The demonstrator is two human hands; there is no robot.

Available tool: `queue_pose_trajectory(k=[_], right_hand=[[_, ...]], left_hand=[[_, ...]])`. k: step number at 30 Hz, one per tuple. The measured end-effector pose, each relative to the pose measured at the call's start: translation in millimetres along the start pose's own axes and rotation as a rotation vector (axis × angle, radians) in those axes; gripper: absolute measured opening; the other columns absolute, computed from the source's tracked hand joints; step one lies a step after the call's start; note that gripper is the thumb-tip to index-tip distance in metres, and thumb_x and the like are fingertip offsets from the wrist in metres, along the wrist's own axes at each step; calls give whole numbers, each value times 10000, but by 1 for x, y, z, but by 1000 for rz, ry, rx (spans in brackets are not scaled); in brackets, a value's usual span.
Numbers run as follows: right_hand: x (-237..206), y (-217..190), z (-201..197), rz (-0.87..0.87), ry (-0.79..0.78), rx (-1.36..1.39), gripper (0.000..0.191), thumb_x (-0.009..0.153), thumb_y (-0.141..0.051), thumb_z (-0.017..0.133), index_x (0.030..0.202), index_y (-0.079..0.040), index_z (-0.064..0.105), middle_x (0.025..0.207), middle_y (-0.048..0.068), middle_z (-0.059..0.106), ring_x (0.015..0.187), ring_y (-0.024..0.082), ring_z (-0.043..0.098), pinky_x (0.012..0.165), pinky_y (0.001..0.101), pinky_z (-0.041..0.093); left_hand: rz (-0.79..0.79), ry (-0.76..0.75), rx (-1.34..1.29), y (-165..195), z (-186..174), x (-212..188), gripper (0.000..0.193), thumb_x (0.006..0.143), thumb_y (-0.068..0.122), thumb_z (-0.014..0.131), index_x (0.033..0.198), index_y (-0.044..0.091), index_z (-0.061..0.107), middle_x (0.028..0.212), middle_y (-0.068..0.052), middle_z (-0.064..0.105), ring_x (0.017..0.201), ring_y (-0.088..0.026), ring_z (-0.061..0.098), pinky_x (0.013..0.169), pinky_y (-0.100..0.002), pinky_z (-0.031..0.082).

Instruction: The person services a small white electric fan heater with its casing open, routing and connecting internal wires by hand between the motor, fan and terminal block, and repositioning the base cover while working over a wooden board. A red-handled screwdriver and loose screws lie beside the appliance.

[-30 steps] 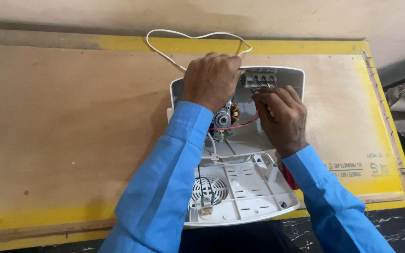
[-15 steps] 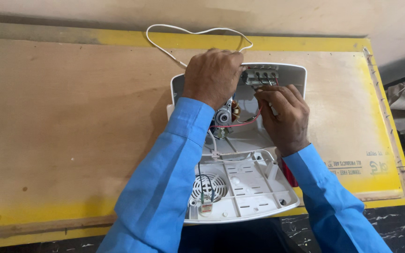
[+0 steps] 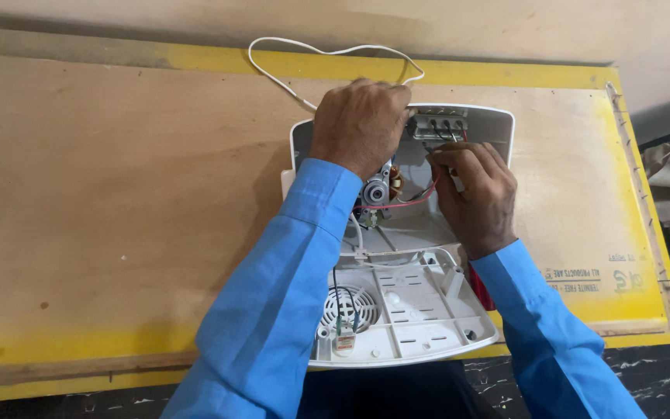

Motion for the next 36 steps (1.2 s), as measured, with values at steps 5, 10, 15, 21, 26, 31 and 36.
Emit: queue_pose_trajectory(k=[5,10,15,21,26,31,36], right_hand=[[0,-1,0,-4,6,-18,186,883,84,782,1001,-32,698,1062,102,731,959,287,694,843,392,567],[-2,-1,1,-23,11,-28,192,878,86,786,997,-35,696,1063,103,725,961,291,692,848,392,568],[-2,2,1,-18,-8,-17,210,840,103,761,985,-27,682,1067,105,721,964,296,692,851,395,572],[-3,4,2,17,-36,19,193,846,83,777,958,-29,667,1043,111,708,966,300,703,848,396,576],[-4,4,3,33,-30,19,176,872,80,782,971,-19,676,1057,116,712,974,299,711,856,396,581],[-5,2,1,11,10,-1,178,882,80,790,959,-20,664,1068,121,713,987,305,711,866,399,583],[-4,1,2,-12,-6,4,207,852,97,780,979,-18,664,1070,121,708,989,309,702,870,405,578]], left_hand=[[2,-9,-6,0,1,0,160,879,249,717,851,92,732,840,-107,754,850,-310,725,726,-488,561],[12,-2,9,1,1,0,158,889,250,709,846,100,732,823,-102,750,837,-308,723,719,-489,561],[-6,-4,10,1,1,0,183,892,277,713,852,100,735,786,-112,737,815,-310,720,697,-492,557],[-5,-8,19,0,2,1,169,894,265,710,853,103,736,776,-115,735,804,-304,723,698,-489,563],[1,8,40,0,4,1,155,893,246,716,850,100,739,764,-119,735,786,-303,726,691,-486,566],[-10,0,19,0,4,1,161,892,253,715,826,108,743,768,-110,740,791,-296,725,711,-480,568],[5,14,11,1,4,1,162,886,252,716,825,104,744,778,-102,745,792,-293,723,703,-480,565]])
Point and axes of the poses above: each hand's wrist, its own x-axis towards the middle knuckle, its own z-axis out of the palm, y = z × x, the point moved 4 cm from there along x, towards the middle knuckle
